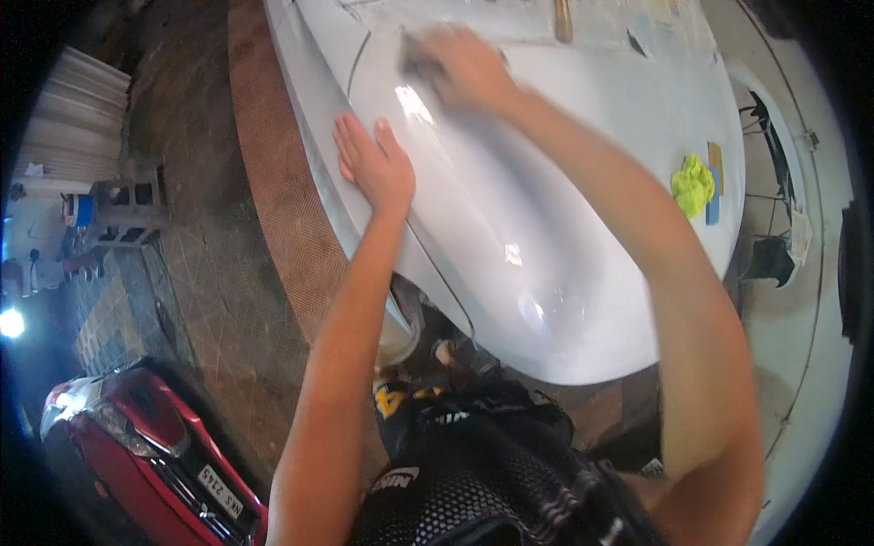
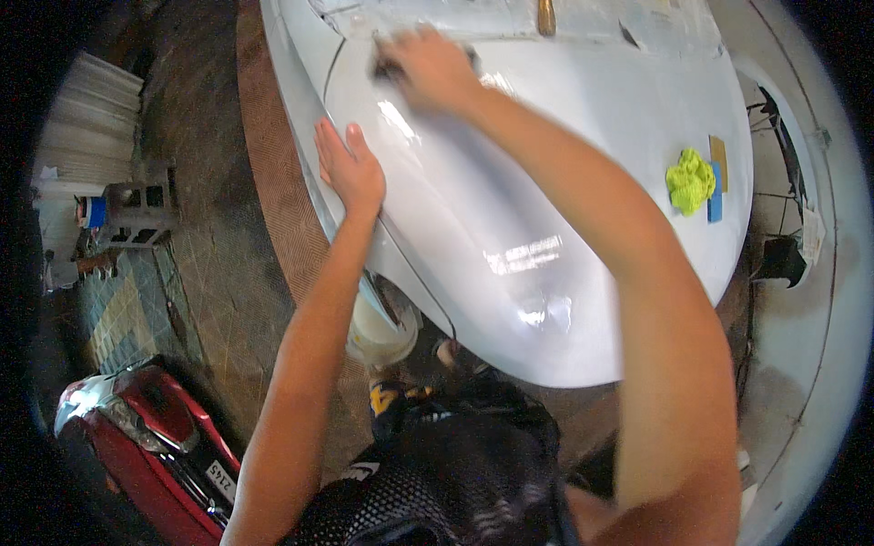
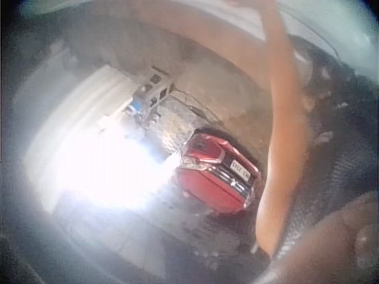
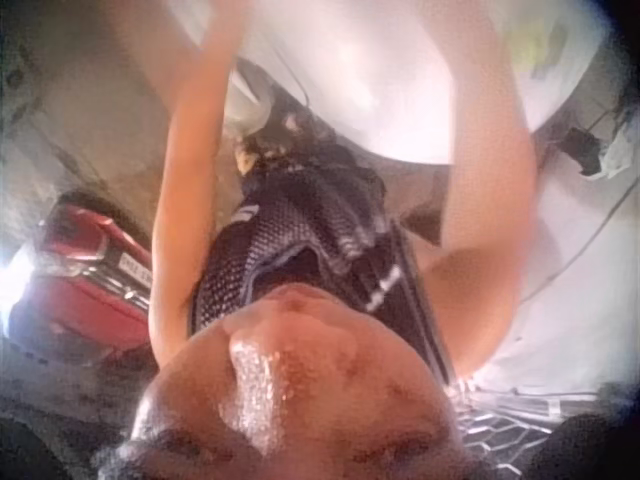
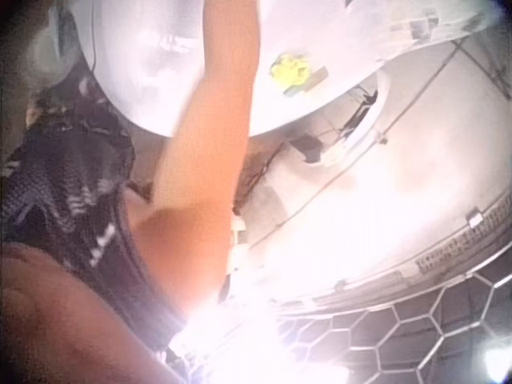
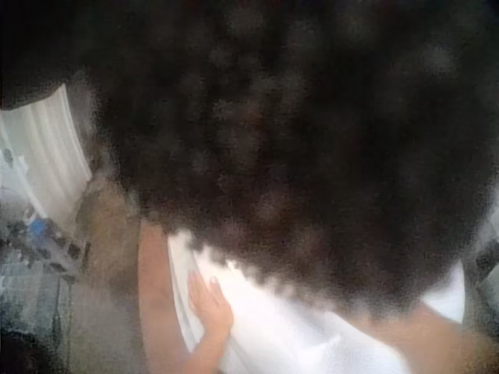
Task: The person sands the white car hood using a sanding block and a cloth, repeatedly dipping the block into a bucket of water and wiping the surface. The person switches between sanding blocks and wipes the hood with a cloth throughout the process.
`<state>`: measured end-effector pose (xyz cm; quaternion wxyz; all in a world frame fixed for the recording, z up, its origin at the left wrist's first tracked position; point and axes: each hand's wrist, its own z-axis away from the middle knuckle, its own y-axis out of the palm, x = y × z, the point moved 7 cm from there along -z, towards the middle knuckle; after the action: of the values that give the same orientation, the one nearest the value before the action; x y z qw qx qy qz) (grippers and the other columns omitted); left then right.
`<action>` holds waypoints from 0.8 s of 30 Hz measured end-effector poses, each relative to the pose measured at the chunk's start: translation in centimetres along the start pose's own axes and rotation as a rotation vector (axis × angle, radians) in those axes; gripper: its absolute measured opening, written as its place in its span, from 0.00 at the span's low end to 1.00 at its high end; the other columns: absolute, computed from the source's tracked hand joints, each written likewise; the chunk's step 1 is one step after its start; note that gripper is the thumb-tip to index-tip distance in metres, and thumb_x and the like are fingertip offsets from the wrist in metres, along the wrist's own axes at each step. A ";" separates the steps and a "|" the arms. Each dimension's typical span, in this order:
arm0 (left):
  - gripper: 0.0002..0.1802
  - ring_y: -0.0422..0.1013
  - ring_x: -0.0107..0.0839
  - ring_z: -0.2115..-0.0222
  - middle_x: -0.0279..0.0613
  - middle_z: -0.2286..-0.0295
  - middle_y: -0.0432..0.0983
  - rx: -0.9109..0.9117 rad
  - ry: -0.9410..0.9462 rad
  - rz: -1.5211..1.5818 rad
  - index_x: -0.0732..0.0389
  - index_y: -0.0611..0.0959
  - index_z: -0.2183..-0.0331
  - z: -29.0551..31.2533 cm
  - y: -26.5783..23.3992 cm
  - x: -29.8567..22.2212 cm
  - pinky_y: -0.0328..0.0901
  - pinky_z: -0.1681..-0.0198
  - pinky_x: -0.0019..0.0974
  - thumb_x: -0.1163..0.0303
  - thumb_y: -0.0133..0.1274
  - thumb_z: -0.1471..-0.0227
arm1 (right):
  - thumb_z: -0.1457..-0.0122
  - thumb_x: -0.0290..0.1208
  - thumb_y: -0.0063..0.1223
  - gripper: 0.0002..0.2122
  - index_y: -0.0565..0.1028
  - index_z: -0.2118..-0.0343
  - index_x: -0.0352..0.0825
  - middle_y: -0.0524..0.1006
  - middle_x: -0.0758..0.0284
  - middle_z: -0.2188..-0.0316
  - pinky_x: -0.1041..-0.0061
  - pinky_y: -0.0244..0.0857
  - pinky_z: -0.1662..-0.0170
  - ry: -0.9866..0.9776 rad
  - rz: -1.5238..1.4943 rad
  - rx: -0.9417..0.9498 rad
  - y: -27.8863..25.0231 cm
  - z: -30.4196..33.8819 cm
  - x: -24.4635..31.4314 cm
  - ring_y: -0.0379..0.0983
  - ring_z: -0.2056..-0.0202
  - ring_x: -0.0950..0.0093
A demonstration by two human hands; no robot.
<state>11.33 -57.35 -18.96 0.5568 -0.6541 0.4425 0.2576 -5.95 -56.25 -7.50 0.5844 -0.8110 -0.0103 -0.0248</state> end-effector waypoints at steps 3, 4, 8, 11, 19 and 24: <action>0.37 0.46 0.55 0.30 0.60 0.33 0.53 0.019 -0.011 -0.066 0.71 0.59 0.34 -0.6 0.0 0.4 0.37 0.30 0.56 0.52 0.40 0.31 | 0.43 0.32 0.59 0.13 0.78 0.54 0.43 0.78 0.64 0.55 0.60 0.71 0.51 -0.025 -0.159 -0.103 0.3 -0.3 -0.5 0.72 0.52 0.60; 0.37 0.46 0.55 0.30 0.60 0.33 0.53 0.003 -0.011 -0.076 0.71 0.59 0.34 -0.4 -0.7 1.3 0.37 0.30 0.56 0.52 0.40 0.31 | 0.43 0.32 0.60 0.13 0.78 0.55 0.43 0.77 0.64 0.54 0.61 0.71 0.52 -0.085 -0.207 -0.119 0.6 2.3 0.6 0.72 0.52 0.60; 0.38 0.46 0.55 0.30 0.61 0.33 0.53 -0.058 0.017 -0.054 0.73 0.59 0.34 -1.4 -3.3 1.5 0.37 0.30 0.55 0.52 0.39 0.31 | 0.50 0.25 0.59 0.22 0.79 0.49 0.50 0.74 0.62 0.43 0.57 0.69 0.50 -0.046 -0.153 0.228 -2.5 28.6 4.6 0.73 0.47 0.58; 0.38 0.46 0.54 0.30 0.62 0.33 0.53 -0.031 0.016 -0.047 0.73 0.58 0.34 -0.7 -2.5 1.2 0.38 0.30 0.54 0.52 0.39 0.31 | 0.52 0.24 0.60 0.23 0.79 0.51 0.48 0.73 0.62 0.43 0.55 0.69 0.47 -0.073 -0.245 0.266 -4.7 30.9 6.6 0.71 0.46 0.56; 0.38 0.48 0.54 0.31 0.60 0.33 0.54 0.021 0.037 -0.062 0.73 0.58 0.34 -1.8 -0.5 0.4 0.40 0.30 0.55 0.52 0.39 0.31 | 0.43 0.29 0.59 0.13 0.78 0.54 0.45 0.79 0.70 0.54 0.60 0.71 0.52 0.018 -0.200 0.044 -1.4 4.0 -0.2 0.73 0.53 0.60; 0.38 0.48 0.53 0.31 0.60 0.33 0.54 -0.066 0.023 -0.096 0.72 0.58 0.34 -1.6 -2.2 2.0 0.40 0.30 0.55 0.51 0.38 0.31 | 0.49 0.22 0.58 0.17 0.79 0.55 0.42 0.73 0.61 0.42 0.58 0.68 0.43 -0.107 -0.172 0.245 -3.9 30.9 4.1 0.71 0.45 0.58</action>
<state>13.95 -59.46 -19.08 0.5417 -0.6953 0.4082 0.2375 -1.16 -25.78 -13.38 0.6734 -0.7298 -0.1138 -0.0304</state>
